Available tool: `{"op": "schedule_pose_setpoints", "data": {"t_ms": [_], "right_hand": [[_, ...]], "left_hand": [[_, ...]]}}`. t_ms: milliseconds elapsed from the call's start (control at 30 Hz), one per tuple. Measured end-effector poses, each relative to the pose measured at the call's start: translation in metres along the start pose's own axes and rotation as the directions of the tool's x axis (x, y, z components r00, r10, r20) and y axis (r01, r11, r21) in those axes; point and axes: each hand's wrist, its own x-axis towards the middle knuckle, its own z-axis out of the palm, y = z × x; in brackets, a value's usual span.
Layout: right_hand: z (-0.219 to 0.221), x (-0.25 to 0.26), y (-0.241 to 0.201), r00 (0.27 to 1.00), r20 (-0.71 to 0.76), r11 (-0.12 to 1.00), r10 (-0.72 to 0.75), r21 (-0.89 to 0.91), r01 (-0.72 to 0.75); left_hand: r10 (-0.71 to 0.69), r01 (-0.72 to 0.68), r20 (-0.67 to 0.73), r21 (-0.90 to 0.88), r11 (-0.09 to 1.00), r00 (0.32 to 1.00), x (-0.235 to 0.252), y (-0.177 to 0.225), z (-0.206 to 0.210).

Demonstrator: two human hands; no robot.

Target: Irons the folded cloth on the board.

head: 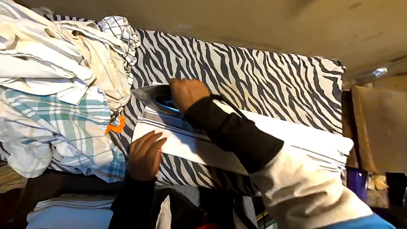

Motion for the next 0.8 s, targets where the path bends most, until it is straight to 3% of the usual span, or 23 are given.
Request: {"op": "schedule_pose_setpoints", "data": {"t_ms": [100, 233, 433, 633, 700, 800], "right_hand": [[-0.007, 0.012, 0.001, 0.998, 0.049, 0.999, -0.044, -0.01, 0.045], [0.0, -0.029, 0.041, 0.996, 0.078, 0.999, -0.046, 0.018, 0.044], [0.018, -0.137, 0.179, 0.999, -0.039, 0.994, 0.027, -0.106, -0.031], [0.012, -0.221, 0.316, 0.988, -0.134, 0.971, 0.079, -0.215, -0.107], [0.01, -0.229, 0.327, 0.985, -0.134, 0.966, 0.111, -0.218, -0.138], [0.013, -0.227, 0.307, 0.98, -0.154, 0.965, 0.128, -0.209, -0.159]], "left_hand": [[-0.049, 0.033, 0.152, 0.11, 0.993, 0.987, -0.004, 0.0, 0.018], [-0.055, 0.035, 0.148, 0.136, 0.99, 0.987, -0.004, -0.001, 0.017], [0.011, -0.022, 0.086, 0.137, 0.99, 0.996, 0.026, 0.016, 0.022], [0.089, -0.127, 0.288, 0.118, 0.985, 0.954, 0.074, 0.028, 0.065], [0.073, -0.111, 0.295, 0.113, 0.987, 0.953, 0.082, 0.019, 0.075], [0.114, -0.132, 0.267, 0.052, 0.99, 0.957, 0.084, 0.013, 0.077]]}}
